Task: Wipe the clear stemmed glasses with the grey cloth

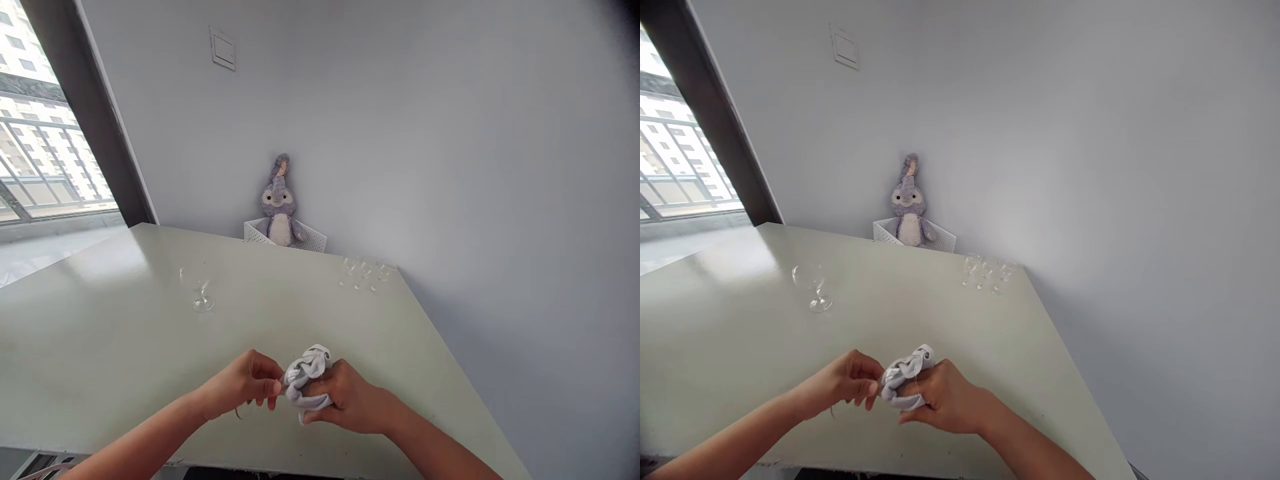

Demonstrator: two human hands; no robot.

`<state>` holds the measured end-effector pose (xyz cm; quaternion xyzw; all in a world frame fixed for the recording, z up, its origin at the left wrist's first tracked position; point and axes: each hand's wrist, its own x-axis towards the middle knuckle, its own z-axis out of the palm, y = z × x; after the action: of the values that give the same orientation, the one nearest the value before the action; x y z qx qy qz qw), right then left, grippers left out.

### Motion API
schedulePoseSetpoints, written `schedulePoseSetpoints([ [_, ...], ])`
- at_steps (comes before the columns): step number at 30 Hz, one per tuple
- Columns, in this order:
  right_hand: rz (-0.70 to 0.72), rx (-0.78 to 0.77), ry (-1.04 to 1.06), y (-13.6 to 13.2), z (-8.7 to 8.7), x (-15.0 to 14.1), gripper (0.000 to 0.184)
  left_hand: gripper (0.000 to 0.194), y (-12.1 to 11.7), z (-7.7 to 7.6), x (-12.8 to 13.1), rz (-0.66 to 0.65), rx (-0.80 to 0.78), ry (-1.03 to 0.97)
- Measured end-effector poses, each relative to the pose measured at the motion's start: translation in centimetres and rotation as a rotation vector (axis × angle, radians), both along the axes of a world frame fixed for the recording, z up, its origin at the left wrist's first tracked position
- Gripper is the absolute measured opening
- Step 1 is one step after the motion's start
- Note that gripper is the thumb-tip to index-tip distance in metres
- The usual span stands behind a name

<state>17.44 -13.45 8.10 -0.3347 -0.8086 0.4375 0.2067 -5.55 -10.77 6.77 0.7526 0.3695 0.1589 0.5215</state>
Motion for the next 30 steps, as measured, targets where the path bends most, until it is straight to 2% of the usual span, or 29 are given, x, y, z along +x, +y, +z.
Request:
schedulePoseSetpoints([
  [3,-0.176,-0.384,0.286,0.4,-1.7,-0.7,0.031,0.023,-0.8,-0.6,0.2,0.219,0.591,0.017],
  [5,-0.298,-0.621,0.505,0.5,-2.9,-1.6,0.039,0.027,-1.0,-0.7,0.3,0.287,0.963,0.083],
  [7,-0.367,-0.733,0.629,0.3,-3.7,-2.6,0.041,0.027,-0.8,-0.8,0.2,0.241,1.197,0.186],
  [9,-0.339,-0.717,0.605,0.0,-4.0,-3.2,0.038,0.022,-0.4,-0.8,-0.2,0.161,1.267,0.236],
  [11,-0.234,-0.506,0.438,0.0,-3.9,-3.0,0.029,0.019,0.1,-0.7,-0.7,0.121,1.165,0.220],
  [13,-0.104,-0.097,0.188,0.5,-3.8,-2.2,0.019,0.018,0.3,-0.6,-1.0,0.130,0.910,0.190],
  [15,0.007,0.354,-0.049,1.4,-3.7,-1.1,0.024,0.018,0.4,-0.6,-1.0,0.128,0.523,0.142],
  [16,0.057,0.533,-0.141,2.0,-3.7,-0.6,0.029,0.019,0.4,-0.7,-1.0,0.113,0.302,0.101],
  [18,0.122,0.767,-0.255,3.1,-3.6,0.4,0.034,0.024,0.4,-1.0,-0.7,0.077,-0.103,-0.027],
  [21,0.105,0.938,-0.343,4.6,-3.1,1.6,0.030,0.031,0.5,-1.8,-0.4,0.072,-0.489,-0.235],
  [24,-0.057,0.970,-0.397,5.2,-2.3,2.7,0.034,0.029,0.7,-2.9,-0.4,0.188,-0.682,-0.386],
  [27,-0.253,0.907,-0.383,4.6,-1.5,3.3,0.050,0.026,1.2,-3.8,-0.8,0.349,-0.744,-0.477],
  [30,-0.274,0.923,-0.385,3.1,-0.8,2.6,0.057,0.026,1.6,-4.3,-1.1,0.428,-0.715,-0.476],
])
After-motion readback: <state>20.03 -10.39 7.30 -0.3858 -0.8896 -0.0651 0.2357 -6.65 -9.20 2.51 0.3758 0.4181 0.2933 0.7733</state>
